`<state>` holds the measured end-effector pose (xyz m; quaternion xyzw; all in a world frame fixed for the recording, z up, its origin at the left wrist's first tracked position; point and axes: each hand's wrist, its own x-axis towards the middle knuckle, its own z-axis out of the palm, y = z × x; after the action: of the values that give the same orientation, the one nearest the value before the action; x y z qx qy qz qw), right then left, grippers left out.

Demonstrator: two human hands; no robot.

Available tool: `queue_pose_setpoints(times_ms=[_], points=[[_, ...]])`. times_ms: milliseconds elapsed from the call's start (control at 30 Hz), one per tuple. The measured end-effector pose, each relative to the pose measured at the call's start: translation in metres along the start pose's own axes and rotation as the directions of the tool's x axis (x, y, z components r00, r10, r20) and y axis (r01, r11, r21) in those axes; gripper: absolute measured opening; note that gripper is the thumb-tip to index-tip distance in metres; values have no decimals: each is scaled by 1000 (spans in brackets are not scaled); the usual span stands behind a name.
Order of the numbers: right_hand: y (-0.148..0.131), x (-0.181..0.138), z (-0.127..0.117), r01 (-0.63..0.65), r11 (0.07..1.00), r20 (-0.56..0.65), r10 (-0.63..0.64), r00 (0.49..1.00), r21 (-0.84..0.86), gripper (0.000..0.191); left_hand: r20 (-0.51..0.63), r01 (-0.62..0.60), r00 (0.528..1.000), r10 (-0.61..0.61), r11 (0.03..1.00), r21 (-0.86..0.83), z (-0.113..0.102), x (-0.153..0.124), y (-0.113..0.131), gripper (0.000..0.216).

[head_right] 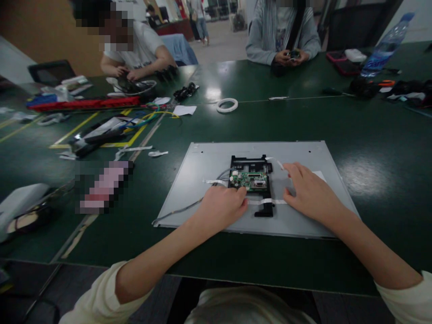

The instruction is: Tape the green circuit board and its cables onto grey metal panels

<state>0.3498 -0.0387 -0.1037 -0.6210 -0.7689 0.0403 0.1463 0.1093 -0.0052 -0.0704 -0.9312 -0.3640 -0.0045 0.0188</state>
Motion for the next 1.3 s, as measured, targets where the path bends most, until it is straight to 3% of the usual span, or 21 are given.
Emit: queue_pose_setpoints(times_ms=[233,367,500,600,733,867,933,1133,1300], points=[[6,2,-5,-102,980,-17,107,994,170,46,32,-17,999,17,1000,-10,-4,-2,-4,22],[0,2,-11,-149,911,-15,167,986,385,38,29,-39,999,41,997,-64,-1,-1,-3,20],[-6,0,-17,-188,756,68,188,980,627,36,-95,14,995,-30,986,-166,0,1,-5,24],[-10,0,-20,-202,655,130,158,979,728,37,-216,65,965,-147,935,-348,-2,5,-11,24],[-15,1,-22,-222,591,219,77,973,776,35,-268,47,923,-276,773,-633,-6,10,-20,27],[-17,-1,-19,-195,594,279,-52,959,780,36,-206,-17,949,-237,615,-789,-6,16,-18,44],[-17,-1,-16,-178,614,300,-100,949,769,37,-170,-25,965,-198,577,-817,-4,18,-15,41],[-20,-2,-15,-186,625,342,-138,929,758,40,-188,-58,967,-171,571,-819,0,21,-13,22],[-21,-3,-18,-236,491,299,-53,953,839,47,-230,-8,934,-275,624,-781,4,21,-20,21]])
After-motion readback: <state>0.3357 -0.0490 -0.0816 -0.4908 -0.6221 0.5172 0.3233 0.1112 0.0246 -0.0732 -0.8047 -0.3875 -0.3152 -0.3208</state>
